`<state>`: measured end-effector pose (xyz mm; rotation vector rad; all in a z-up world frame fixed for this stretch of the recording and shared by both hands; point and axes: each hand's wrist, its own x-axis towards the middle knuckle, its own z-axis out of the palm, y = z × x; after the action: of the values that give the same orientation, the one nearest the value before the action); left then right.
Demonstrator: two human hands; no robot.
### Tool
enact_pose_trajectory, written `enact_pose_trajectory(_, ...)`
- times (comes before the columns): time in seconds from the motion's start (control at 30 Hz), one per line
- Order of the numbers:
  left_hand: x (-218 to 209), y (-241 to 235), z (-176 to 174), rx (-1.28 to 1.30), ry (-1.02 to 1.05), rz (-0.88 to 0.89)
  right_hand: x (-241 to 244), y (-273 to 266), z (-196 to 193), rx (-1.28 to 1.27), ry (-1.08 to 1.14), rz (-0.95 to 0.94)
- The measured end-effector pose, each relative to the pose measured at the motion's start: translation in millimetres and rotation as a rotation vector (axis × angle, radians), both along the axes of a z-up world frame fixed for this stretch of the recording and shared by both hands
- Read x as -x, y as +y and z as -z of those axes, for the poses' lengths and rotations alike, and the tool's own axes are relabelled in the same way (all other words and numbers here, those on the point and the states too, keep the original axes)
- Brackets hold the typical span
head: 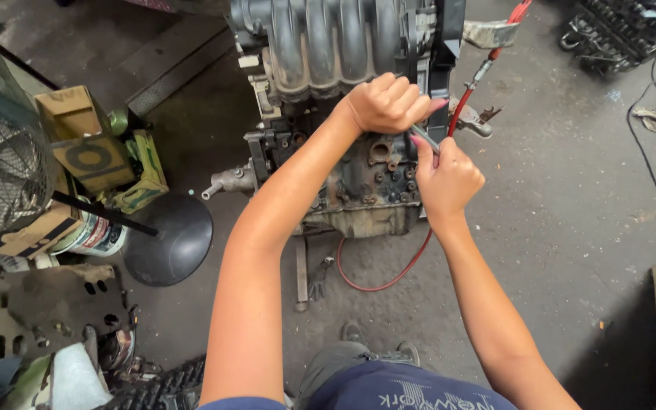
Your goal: Using a socket extension to work on various parts of an engine block
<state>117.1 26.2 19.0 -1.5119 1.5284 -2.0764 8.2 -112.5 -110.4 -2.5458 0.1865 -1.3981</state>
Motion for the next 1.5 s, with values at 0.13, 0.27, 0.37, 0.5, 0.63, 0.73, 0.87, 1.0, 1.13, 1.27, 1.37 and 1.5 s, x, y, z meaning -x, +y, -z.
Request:
enact_pose_trajectory(0.13,-10.6,-3.8,1.6,-0.082,0.011,0.04,3.5,10.7,-1.0,-0.051,0.013,0.039)
enact_pose_trajectory(0.27,-19.1,-6.9,6.3,-0.109,0.038,0.004,1.7,11.3,-3.4,-0.115,0.083,0.055)
enact_pose_trajectory(0.37,-12.6,-7.2,14.7,-0.159,0.146,-0.093,5.7,-5.4,-4.8,-0.126,0.213,-0.073)
enact_pose_trajectory(0.5,0.8,-3.0,11.9,-0.288,0.194,-0.124,17.3,-38.2,-57.5,-0.41,0.688,-0.685)
enact_pose_trajectory(0.63,8.1,-34.0,19.3,0.038,0.287,-0.152,7.7,-61.8,-51.6,-0.656,0.774,-0.934)
enact_pose_trajectory(0.73,6.9,-32.3,6.3,0.106,0.162,-0.11,7.8,-51.5,-46.1,-0.887,0.746,-1.009)
enact_pose_trajectory(0.87,-6.1,-10.2,1.2,0.02,0.116,0.014,20.7,-11.4,-56.7,-0.529,0.555,-0.463)
enact_pose_trajectory(1.0,-13.4,-3.5,-0.9,-0.055,0.086,0.05,25.7,0.4,-61.9,-0.58,0.539,-0.385)
enact_pose_trajectory(1.13,-6.4,-10.8,-4.4,0.073,0.127,0.178,17.5,-1.6,-30.7,-0.625,0.379,-0.396)
enact_pose_trajectory(1.27,-18.9,-16.9,-8.8,0.014,0.105,0.243,18.7,9.8,-36.3,-0.698,0.33,-0.379)
enact_pose_trajectory(1.37,-30.9,-21.5,-4.9,-0.126,0.109,0.197,31.0,22.9,-56.0,-0.814,0.399,-0.322)
enact_pose_trajectory(1.5,-45.0,-31.0,-3.6,-0.265,0.07,0.141,28.3,33.4,-51.7,-0.894,0.316,-0.344)
